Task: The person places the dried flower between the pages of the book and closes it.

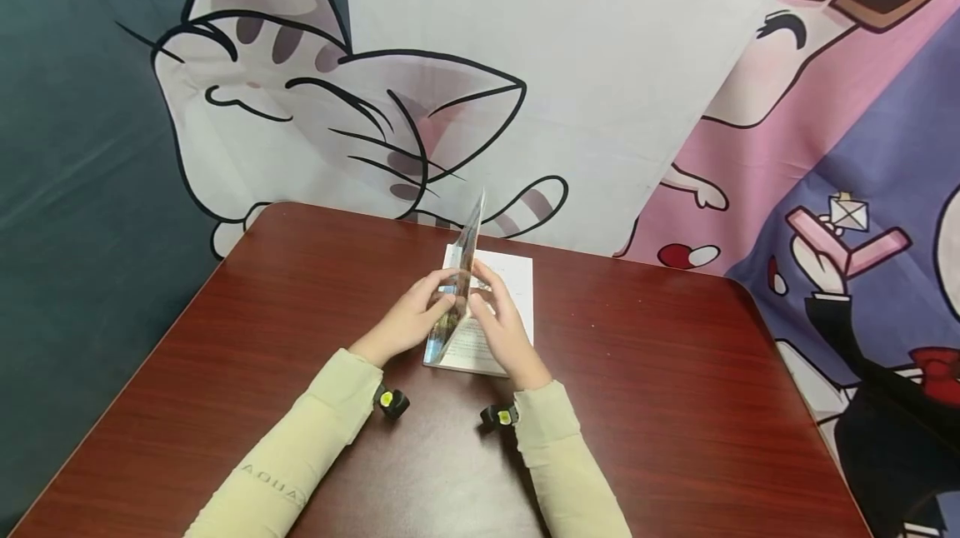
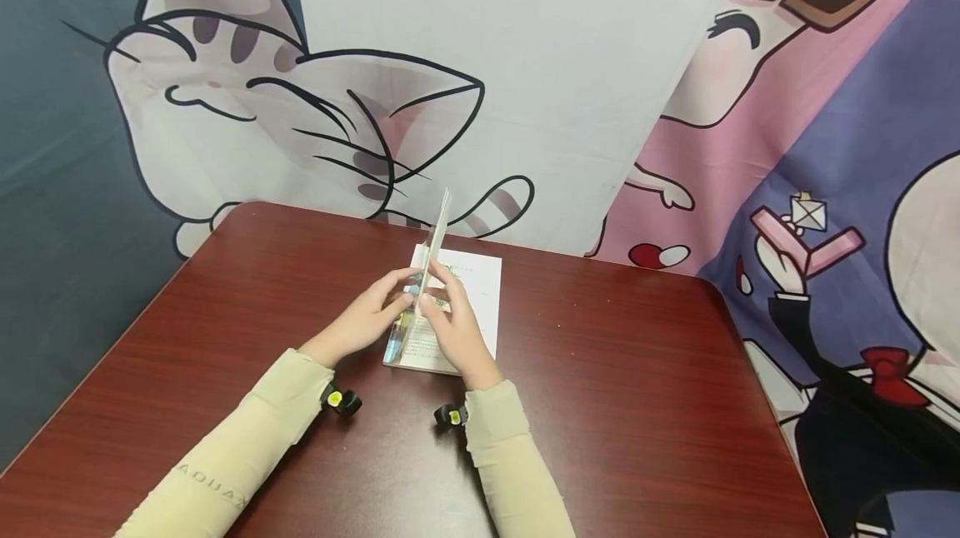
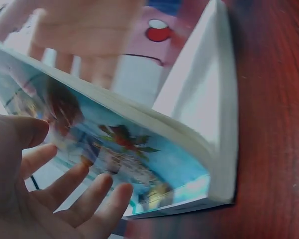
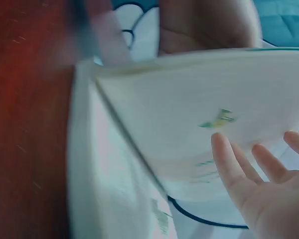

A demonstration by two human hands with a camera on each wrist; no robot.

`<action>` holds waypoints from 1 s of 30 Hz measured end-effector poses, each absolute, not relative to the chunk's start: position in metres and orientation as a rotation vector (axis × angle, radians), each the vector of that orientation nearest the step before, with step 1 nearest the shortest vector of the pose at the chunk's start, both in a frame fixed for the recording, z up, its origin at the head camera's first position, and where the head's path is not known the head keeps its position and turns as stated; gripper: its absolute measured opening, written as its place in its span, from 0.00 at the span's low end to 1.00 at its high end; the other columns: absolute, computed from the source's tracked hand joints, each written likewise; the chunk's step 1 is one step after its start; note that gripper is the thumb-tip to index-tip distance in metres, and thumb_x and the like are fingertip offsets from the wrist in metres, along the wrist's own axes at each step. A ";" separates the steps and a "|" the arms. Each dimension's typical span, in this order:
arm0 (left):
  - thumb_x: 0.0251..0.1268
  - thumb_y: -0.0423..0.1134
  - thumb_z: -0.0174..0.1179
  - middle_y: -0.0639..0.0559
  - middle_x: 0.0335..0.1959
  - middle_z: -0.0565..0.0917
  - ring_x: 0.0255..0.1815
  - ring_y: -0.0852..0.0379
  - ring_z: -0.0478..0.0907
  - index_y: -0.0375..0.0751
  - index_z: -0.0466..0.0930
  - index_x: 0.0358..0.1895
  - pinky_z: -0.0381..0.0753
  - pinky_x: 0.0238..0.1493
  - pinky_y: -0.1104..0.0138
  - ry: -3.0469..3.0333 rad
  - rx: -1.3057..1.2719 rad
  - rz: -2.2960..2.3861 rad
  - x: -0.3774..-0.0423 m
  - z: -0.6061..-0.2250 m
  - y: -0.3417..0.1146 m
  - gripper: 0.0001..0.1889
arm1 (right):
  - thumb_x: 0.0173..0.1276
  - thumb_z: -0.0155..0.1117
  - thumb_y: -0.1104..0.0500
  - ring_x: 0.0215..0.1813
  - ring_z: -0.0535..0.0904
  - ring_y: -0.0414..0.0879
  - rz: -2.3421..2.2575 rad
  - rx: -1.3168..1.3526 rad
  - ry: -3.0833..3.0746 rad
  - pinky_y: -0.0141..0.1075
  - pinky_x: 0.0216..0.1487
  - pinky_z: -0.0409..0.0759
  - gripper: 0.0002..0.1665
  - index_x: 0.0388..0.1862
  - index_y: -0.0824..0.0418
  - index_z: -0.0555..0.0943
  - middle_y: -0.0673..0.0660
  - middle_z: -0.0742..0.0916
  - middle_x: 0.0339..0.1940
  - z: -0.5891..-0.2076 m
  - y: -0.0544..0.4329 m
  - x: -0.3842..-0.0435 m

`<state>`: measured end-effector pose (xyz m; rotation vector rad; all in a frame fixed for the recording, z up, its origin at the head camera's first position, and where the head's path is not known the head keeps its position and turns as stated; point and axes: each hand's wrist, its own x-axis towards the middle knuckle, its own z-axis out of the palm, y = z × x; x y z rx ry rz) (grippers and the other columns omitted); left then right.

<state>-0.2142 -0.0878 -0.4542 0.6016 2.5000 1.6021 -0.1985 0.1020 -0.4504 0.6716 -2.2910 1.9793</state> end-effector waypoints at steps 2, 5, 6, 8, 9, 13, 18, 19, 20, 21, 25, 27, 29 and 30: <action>0.82 0.41 0.49 0.37 0.75 0.65 0.71 0.39 0.70 0.47 0.60 0.78 0.70 0.67 0.44 2.549 0.629 1.504 -0.215 -0.456 -0.084 0.26 | 0.82 0.48 0.54 0.67 0.74 0.62 2.003 0.608 -2.268 0.52 0.59 0.78 0.33 0.81 0.58 0.59 0.66 0.69 0.75 -0.445 0.110 -0.200; 0.83 0.44 0.48 0.39 0.78 0.60 0.76 0.39 0.62 0.48 0.57 0.80 0.65 0.71 0.42 2.588 0.676 1.383 -0.215 -0.460 -0.078 0.28 | 0.81 0.49 0.51 0.64 0.76 0.60 2.052 0.481 -2.242 0.53 0.58 0.78 0.32 0.80 0.55 0.62 0.63 0.72 0.74 -0.434 0.124 -0.200; 0.83 0.44 0.47 0.39 0.79 0.58 0.78 0.39 0.59 0.48 0.56 0.81 0.62 0.72 0.43 2.588 0.692 1.358 -0.216 -0.461 -0.076 0.28 | 0.80 0.51 0.51 0.64 0.76 0.60 2.062 0.444 -2.243 0.54 0.57 0.79 0.32 0.80 0.55 0.64 0.62 0.73 0.74 -0.431 0.129 -0.200; 0.83 0.45 0.47 0.40 0.81 0.55 0.80 0.41 0.55 0.47 0.54 0.81 0.59 0.74 0.44 2.586 0.720 1.305 -0.216 -0.463 -0.072 0.30 | 0.80 0.54 0.51 0.65 0.76 0.58 2.058 0.366 -2.278 0.54 0.57 0.80 0.30 0.77 0.55 0.68 0.60 0.74 0.73 -0.425 0.140 -0.201; 0.83 0.45 0.47 0.41 0.82 0.53 0.80 0.42 0.53 0.46 0.53 0.82 0.58 0.75 0.45 2.584 0.725 1.279 -0.216 -0.464 -0.070 0.30 | 0.79 0.56 0.52 0.66 0.76 0.57 2.047 0.332 -2.311 0.54 0.57 0.80 0.29 0.76 0.55 0.69 0.59 0.74 0.73 -0.423 0.145 -0.201; 0.82 0.46 0.48 0.39 0.82 0.50 0.82 0.41 0.49 0.43 0.54 0.81 0.53 0.77 0.45 2.586 0.776 1.165 -0.217 -0.466 -0.062 0.31 | 0.77 0.61 0.55 0.63 0.77 0.54 1.964 0.175 -2.477 0.49 0.54 0.82 0.27 0.72 0.60 0.74 0.60 0.78 0.70 -0.419 0.165 -0.204; 0.81 0.45 0.50 0.35 0.82 0.51 0.82 0.37 0.46 0.39 0.57 0.80 0.47 0.77 0.41 2.596 0.821 1.041 -0.218 -0.470 -0.055 0.31 | 0.77 0.60 0.59 0.49 0.81 0.54 1.872 0.048 -2.640 0.40 0.44 0.83 0.26 0.70 0.66 0.74 0.67 0.80 0.65 -0.425 0.177 -0.206; 0.81 0.45 0.50 0.35 0.81 0.51 0.82 0.36 0.46 0.39 0.58 0.80 0.45 0.77 0.41 2.600 0.822 1.013 -0.218 -0.470 -0.054 0.31 | 0.76 0.60 0.60 0.48 0.80 0.54 1.830 0.036 -2.681 0.39 0.42 0.83 0.26 0.70 0.66 0.74 0.67 0.80 0.65 -0.428 0.179 -0.207; 0.80 0.45 0.51 0.34 0.81 0.51 0.82 0.36 0.46 0.39 0.58 0.80 0.44 0.78 0.41 2.602 0.825 0.987 -0.218 -0.471 -0.053 0.31 | 0.75 0.60 0.60 0.49 0.80 0.54 1.772 0.031 -2.728 0.38 0.41 0.82 0.26 0.70 0.65 0.74 0.67 0.80 0.65 -0.431 0.180 -0.208; 0.80 0.44 0.51 0.34 0.81 0.51 0.82 0.35 0.46 0.38 0.58 0.79 0.44 0.77 0.40 2.604 0.833 0.958 -0.219 -0.472 -0.051 0.31 | 0.74 0.60 0.61 0.51 0.81 0.54 1.708 0.040 -2.778 0.39 0.42 0.82 0.27 0.70 0.65 0.74 0.68 0.80 0.65 -0.434 0.181 -0.209; 0.78 0.47 0.54 0.33 0.81 0.50 0.82 0.35 0.45 0.38 0.57 0.80 0.44 0.78 0.41 2.626 0.850 0.784 -0.218 -0.472 -0.046 0.33 | 0.69 0.64 0.62 0.58 0.78 0.58 1.371 0.098 -2.987 0.50 0.56 0.80 0.31 0.70 0.65 0.74 0.69 0.80 0.64 -0.448 0.183 -0.214; 0.77 0.49 0.55 0.34 0.82 0.48 0.82 0.36 0.43 0.39 0.56 0.80 0.45 0.78 0.41 2.630 0.841 0.695 -0.218 -0.470 -0.043 0.35 | 0.67 0.67 0.62 0.59 0.77 0.60 1.228 0.154 -3.066 0.55 0.61 0.76 0.32 0.70 0.66 0.75 0.71 0.79 0.64 -0.454 0.182 -0.216; 0.77 0.53 0.56 0.36 0.82 0.47 0.83 0.38 0.42 0.41 0.55 0.81 0.44 0.78 0.42 2.633 0.820 0.621 -0.216 -0.467 -0.041 0.37 | 0.65 0.70 0.62 0.59 0.76 0.60 1.148 0.186 -3.114 0.56 0.63 0.74 0.33 0.69 0.67 0.75 0.71 0.79 0.63 -0.459 0.181 -0.219; 0.76 0.54 0.56 0.37 0.83 0.47 0.83 0.38 0.42 0.42 0.55 0.81 0.44 0.78 0.43 2.632 0.809 0.592 -0.216 -0.466 -0.041 0.38 | 0.64 0.71 0.62 0.59 0.76 0.60 1.118 0.198 -3.129 0.56 0.63 0.74 0.34 0.69 0.68 0.75 0.71 0.79 0.63 -0.461 0.180 -0.219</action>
